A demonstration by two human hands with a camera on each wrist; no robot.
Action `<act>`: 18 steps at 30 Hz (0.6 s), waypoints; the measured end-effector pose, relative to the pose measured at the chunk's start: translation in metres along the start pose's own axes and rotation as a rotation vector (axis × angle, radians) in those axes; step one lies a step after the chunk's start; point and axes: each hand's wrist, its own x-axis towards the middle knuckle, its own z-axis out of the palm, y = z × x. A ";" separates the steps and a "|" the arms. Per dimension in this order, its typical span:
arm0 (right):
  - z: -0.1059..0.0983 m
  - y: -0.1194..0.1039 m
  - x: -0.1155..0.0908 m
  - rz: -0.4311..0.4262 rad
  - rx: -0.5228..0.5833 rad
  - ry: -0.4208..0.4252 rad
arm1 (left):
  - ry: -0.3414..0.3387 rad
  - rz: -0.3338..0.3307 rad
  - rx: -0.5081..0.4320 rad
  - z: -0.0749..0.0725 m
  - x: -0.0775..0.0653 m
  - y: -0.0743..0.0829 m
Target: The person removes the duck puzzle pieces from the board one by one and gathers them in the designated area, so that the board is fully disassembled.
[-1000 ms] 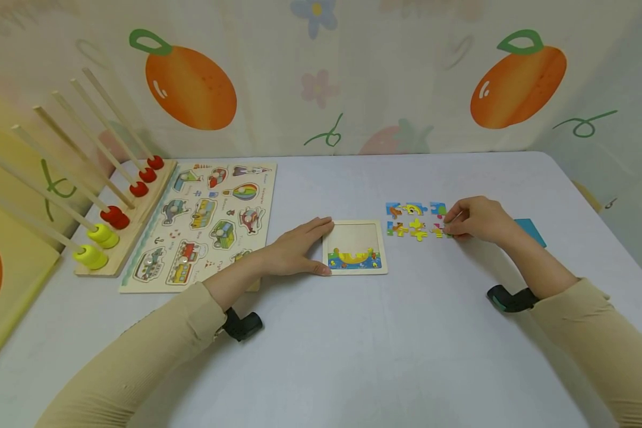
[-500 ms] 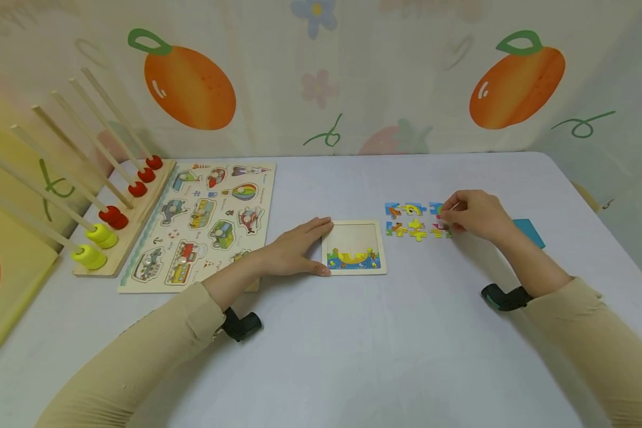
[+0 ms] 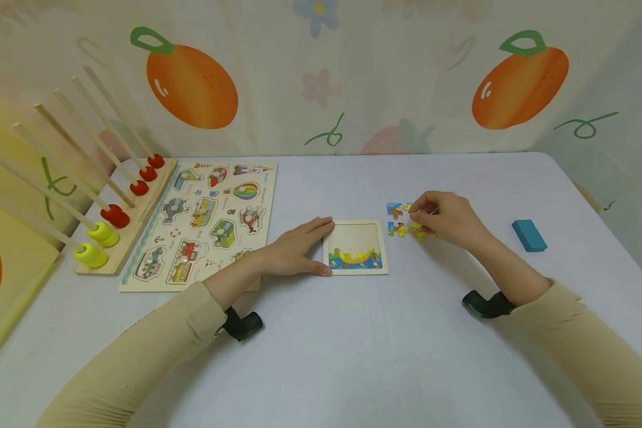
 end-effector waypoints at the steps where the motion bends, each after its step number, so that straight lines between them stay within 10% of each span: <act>1: 0.002 -0.003 -0.001 -0.011 0.010 -0.007 | 0.001 0.000 0.000 0.000 0.000 0.000; 18: 0.041 -0.050 -0.003 -0.138 0.072 -0.120 | 0.002 0.001 -0.003 0.000 0.001 -0.001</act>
